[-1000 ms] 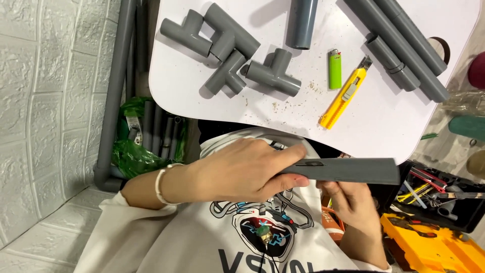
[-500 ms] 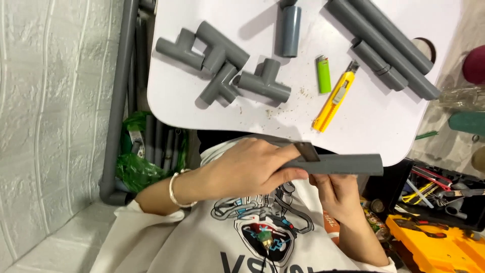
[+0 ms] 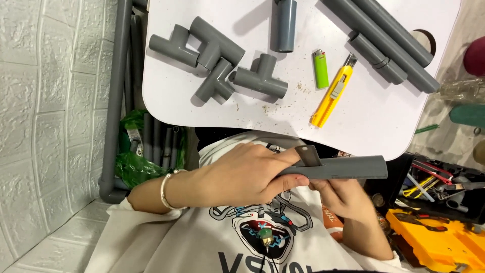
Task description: A person uses a metal bar to repeatedly scrape and attempt to cut a PVC pipe on a small table.
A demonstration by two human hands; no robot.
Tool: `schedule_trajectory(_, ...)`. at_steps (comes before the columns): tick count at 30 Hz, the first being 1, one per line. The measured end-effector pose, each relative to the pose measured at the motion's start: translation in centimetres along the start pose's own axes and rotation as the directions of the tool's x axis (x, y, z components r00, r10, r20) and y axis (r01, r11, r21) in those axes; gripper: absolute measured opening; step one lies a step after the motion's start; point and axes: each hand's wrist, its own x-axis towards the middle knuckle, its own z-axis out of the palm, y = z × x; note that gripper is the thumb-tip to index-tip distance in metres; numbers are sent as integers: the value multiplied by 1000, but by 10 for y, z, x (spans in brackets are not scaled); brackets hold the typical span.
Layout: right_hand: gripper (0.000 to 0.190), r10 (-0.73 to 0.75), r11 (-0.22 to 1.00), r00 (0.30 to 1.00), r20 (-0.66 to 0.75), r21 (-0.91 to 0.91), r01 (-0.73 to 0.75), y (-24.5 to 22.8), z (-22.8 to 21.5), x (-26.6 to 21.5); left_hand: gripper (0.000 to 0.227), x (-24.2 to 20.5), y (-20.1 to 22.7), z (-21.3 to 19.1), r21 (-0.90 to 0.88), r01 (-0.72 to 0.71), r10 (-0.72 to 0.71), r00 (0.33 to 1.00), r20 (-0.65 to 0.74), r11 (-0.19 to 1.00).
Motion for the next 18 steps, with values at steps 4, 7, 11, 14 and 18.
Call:
schedule_trajectory(4, 22, 31, 999, 995, 93, -26, -29, 7, -21, -13, 39, -3, 6, -6, 43, 20, -22, 999, 49, 999)
schedule_trajectory(7, 24, 13, 1000, 988, 156, -3, -13, -6, -25, -7, 42, -5, 8, -8, 105, 8, -18, 995, 99, 994)
schedule_trajectory(11, 16, -54, 998, 998, -30, -28, 53, 10, -12, -34, 42, -2, 0, 5, 97, -84, 82, 996, 28, 992)
schedule_trajectory(14, 19, 9, 998, 997, -76, -68, -15, 15, -6, -31, 39, -2, -5, 14, 62, -95, 98, 994, -45, 994)
schedule_trajectory(18, 27, 69, 997, 997, -29, 21, -69, 5, 3, -9, 37, 0, -11, 8, -38, -47, 46, 999, -10, 998)
